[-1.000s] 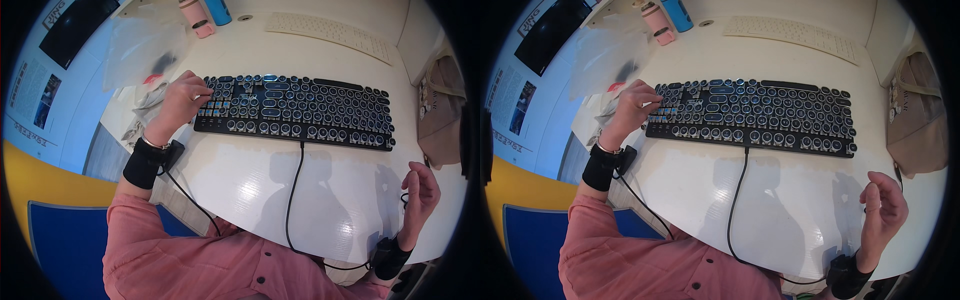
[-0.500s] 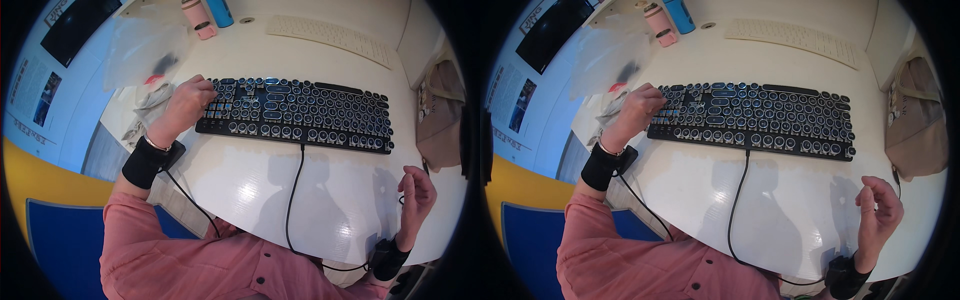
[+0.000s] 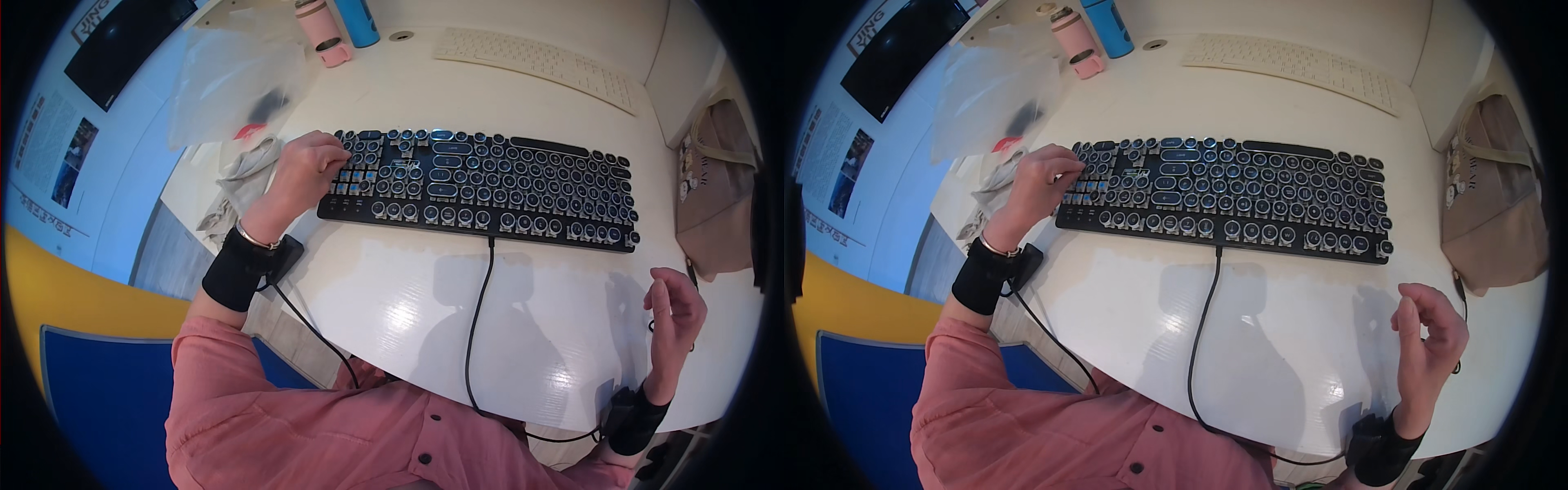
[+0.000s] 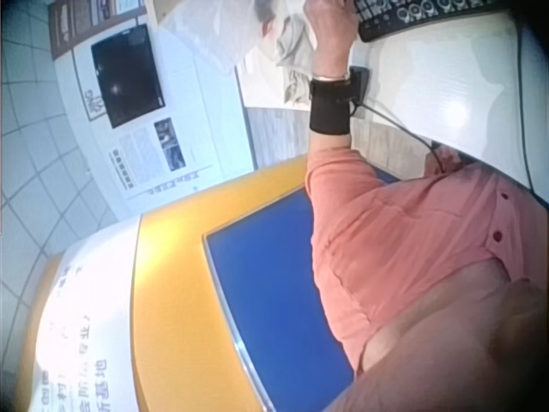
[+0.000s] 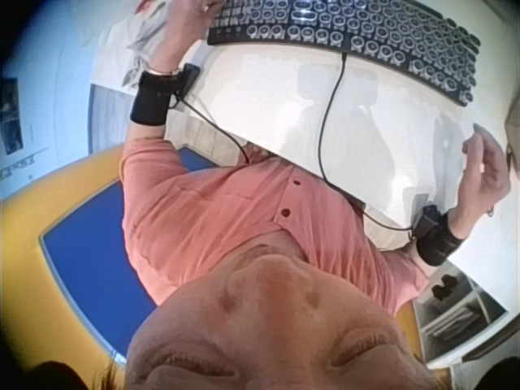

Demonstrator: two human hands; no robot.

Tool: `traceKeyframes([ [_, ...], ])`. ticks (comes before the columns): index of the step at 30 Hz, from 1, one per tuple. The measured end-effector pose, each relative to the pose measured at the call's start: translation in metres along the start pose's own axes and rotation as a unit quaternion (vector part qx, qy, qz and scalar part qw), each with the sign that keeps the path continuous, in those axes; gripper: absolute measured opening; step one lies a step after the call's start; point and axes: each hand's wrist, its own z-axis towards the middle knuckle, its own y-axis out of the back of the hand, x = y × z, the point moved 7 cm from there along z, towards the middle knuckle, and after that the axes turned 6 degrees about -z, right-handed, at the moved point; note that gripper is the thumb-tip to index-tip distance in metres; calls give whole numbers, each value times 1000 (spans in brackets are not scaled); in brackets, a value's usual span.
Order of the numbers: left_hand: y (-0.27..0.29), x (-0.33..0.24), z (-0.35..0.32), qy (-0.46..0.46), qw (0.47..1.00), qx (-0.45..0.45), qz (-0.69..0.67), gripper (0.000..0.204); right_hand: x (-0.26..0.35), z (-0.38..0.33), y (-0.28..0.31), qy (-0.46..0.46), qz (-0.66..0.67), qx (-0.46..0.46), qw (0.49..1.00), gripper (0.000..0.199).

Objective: Placing round keycaps onto a mechanical keyboard base on a white desk.

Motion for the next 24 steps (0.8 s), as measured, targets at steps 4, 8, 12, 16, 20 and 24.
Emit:
traceKeyframes([
  [4, 5, 9, -1, 39, 997, 25, -70, 17, -16, 9, -1, -30, 57, 20, 998, 16],
  [8, 12, 13, -2, 44, 992, 3, -115, 14, 8, 8, -13, -30, 29, 47, 998, 15],
  [12, 23, 30, -4, 117, 976, 6, -181, 13, 55, 8, -32, 4, -63, 104, 993, 10],
  [16, 44, 48, 3, 91, 989, 22, -117, 13, 133, 17, -68, 162, -168, 164, 959, 12],
  [20, 66, 87, 24, 236, 938, -21, -253, 20, 200, 33, -146, 290, -158, 264, 906, 11],
  [24, 53, 125, 8, 234, 799, -213, -511, 24, 236, 41, -236, 427, -223, 272, 833, 13],
])
